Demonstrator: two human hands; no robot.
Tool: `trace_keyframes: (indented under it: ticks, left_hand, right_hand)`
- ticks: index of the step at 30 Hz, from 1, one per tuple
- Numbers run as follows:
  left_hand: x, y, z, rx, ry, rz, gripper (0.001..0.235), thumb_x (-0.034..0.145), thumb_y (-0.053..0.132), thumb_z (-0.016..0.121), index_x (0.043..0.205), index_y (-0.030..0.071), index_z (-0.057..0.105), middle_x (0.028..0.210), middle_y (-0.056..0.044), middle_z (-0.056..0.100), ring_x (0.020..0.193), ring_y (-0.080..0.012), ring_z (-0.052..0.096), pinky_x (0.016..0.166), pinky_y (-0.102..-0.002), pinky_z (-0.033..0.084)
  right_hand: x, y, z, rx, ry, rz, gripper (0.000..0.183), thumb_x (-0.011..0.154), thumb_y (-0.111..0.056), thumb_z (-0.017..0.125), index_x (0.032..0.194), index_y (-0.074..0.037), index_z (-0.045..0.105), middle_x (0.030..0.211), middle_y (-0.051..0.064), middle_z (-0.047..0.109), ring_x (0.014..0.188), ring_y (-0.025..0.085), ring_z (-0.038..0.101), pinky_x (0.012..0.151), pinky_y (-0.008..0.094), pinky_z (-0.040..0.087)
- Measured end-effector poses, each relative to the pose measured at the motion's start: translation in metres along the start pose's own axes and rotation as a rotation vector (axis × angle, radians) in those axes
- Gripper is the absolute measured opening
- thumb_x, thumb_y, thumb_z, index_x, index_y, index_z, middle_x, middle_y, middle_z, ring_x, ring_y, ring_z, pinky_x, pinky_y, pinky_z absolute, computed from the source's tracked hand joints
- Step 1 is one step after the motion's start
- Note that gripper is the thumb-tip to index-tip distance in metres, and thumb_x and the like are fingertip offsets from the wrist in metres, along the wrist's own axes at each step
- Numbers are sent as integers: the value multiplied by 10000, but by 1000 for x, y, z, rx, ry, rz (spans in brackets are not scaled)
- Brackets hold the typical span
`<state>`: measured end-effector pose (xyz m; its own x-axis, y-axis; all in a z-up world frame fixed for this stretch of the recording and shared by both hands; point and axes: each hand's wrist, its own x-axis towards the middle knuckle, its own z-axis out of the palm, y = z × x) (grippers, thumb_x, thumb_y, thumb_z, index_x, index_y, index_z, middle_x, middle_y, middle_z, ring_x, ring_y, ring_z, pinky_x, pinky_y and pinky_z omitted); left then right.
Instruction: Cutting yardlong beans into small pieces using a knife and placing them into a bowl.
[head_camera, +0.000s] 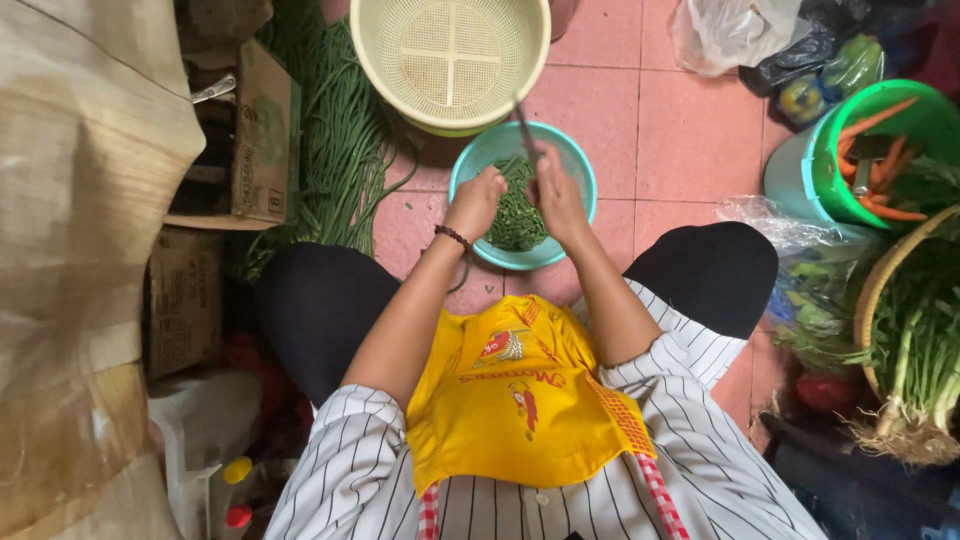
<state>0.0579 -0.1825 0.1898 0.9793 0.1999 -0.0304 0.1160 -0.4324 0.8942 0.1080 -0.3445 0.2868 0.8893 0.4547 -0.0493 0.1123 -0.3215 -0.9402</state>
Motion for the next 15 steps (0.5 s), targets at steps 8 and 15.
trace_keyframes:
  ticks: [8,15]
  left_hand:
    - [-2,4,-2,20,15,19,245,1027,181,490,1099,-14,620,946,-222,732,923,-420,703,798,-499,548]
    - [-7,-15,31,243,9,-31,267,1053,208,458,1017,-13,604,866,-313,676,854,-503,662,757,-602,498]
  right_hand:
    - [-6,-1,13,-89,-163,-65,406,1118,-398,379,1394,-145,536,666,85,562,565,185,557,565,373,448]
    - [-1,41,31,-278,8,-254,331,1128,-360,379,1154,-53,499,852,253,666,796,469,655,684,522,485]
